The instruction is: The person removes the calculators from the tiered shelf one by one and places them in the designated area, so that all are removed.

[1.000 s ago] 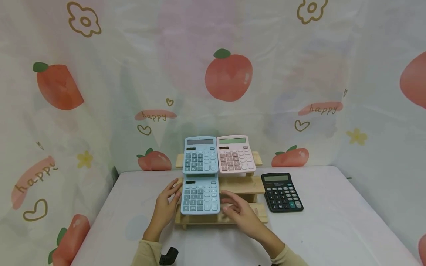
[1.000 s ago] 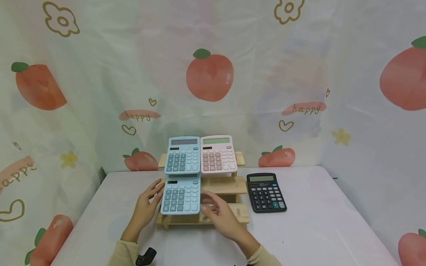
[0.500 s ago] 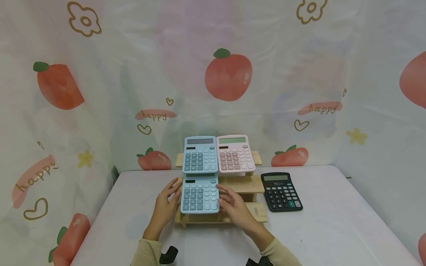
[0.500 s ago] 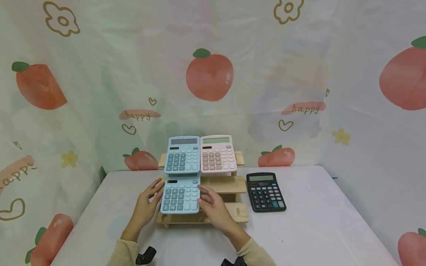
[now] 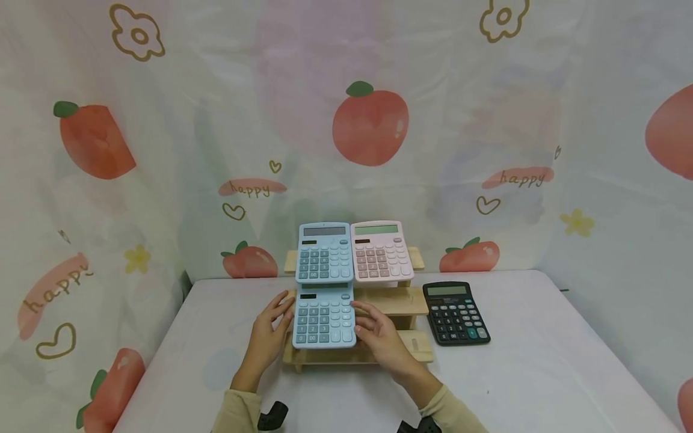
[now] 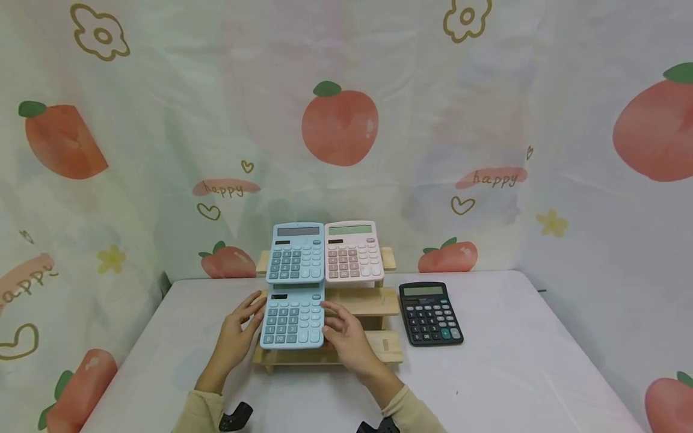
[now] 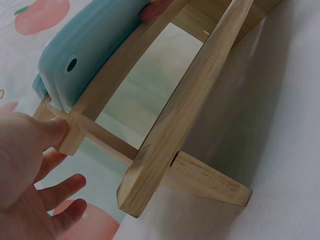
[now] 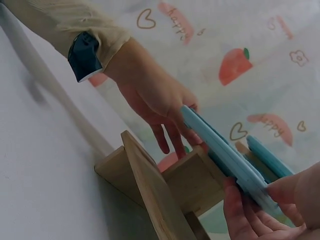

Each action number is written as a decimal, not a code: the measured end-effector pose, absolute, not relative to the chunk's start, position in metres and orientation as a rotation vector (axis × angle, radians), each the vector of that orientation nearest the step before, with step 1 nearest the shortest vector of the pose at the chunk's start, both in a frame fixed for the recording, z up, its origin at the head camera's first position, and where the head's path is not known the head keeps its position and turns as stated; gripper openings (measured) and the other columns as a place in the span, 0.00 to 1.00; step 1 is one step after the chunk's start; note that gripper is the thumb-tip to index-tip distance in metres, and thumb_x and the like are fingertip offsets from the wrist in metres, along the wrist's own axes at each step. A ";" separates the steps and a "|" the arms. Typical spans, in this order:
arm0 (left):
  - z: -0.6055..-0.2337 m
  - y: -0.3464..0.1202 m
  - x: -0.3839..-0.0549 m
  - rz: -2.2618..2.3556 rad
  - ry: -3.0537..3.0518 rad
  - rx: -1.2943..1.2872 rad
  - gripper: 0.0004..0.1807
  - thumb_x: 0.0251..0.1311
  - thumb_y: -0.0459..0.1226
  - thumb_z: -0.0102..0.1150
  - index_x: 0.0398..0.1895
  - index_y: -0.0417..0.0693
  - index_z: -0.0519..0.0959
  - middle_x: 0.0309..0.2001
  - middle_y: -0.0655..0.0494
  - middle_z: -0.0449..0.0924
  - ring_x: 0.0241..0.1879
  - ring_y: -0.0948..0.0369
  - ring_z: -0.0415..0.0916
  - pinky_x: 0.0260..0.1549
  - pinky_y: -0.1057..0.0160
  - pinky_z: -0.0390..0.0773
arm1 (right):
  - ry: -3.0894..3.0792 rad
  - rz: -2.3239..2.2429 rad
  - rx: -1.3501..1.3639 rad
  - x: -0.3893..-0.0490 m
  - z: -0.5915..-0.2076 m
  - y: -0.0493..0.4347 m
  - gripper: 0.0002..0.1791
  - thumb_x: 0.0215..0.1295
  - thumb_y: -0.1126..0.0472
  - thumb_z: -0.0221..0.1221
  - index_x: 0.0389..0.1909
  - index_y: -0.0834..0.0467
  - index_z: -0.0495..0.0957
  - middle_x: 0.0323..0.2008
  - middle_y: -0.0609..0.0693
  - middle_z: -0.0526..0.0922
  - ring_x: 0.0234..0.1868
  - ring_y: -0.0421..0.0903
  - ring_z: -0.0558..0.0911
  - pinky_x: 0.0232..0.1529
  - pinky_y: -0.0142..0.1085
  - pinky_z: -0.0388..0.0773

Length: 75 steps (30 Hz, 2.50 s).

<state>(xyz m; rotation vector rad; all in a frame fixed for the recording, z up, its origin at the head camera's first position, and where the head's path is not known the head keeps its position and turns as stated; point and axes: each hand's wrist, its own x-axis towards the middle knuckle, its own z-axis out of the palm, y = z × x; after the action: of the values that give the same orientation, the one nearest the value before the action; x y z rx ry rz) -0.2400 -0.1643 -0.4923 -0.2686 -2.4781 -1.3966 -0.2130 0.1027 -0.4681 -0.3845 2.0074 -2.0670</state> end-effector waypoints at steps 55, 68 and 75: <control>-0.495 -0.165 -0.238 -1.391 -2.418 -0.333 0.20 0.71 0.31 0.56 0.64 0.35 0.77 0.72 0.41 0.69 0.73 0.41 0.65 0.62 0.33 0.72 | 1.892 -1.991 -0.311 -0.178 -0.457 0.175 0.36 0.75 0.62 0.56 0.78 0.61 0.54 0.70 0.66 0.71 0.56 0.41 0.85 0.50 0.31 0.84; -0.495 -0.165 -0.238 -1.374 -2.411 -0.339 0.20 0.72 0.33 0.56 0.63 0.35 0.77 0.72 0.41 0.69 0.73 0.40 0.65 0.62 0.33 0.72 | 1.955 -1.929 -0.441 -0.184 -0.449 0.203 0.35 0.75 0.60 0.56 0.77 0.64 0.55 0.68 0.57 0.76 0.56 0.39 0.85 0.48 0.34 0.85; -0.496 -0.165 -0.238 -1.380 -2.415 -0.338 0.20 0.72 0.33 0.56 0.64 0.36 0.77 0.73 0.42 0.69 0.73 0.41 0.65 0.62 0.33 0.71 | 1.991 -1.958 -0.455 -0.184 -0.443 0.217 0.35 0.76 0.60 0.55 0.77 0.65 0.53 0.66 0.49 0.79 0.55 0.41 0.86 0.49 0.37 0.86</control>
<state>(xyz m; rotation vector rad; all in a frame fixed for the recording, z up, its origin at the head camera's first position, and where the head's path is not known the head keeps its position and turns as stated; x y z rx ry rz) -0.2383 -0.1652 -0.4963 -0.3381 -2.4155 -1.3801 -0.1842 0.2168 -0.4425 -0.4555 1.9906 -1.9584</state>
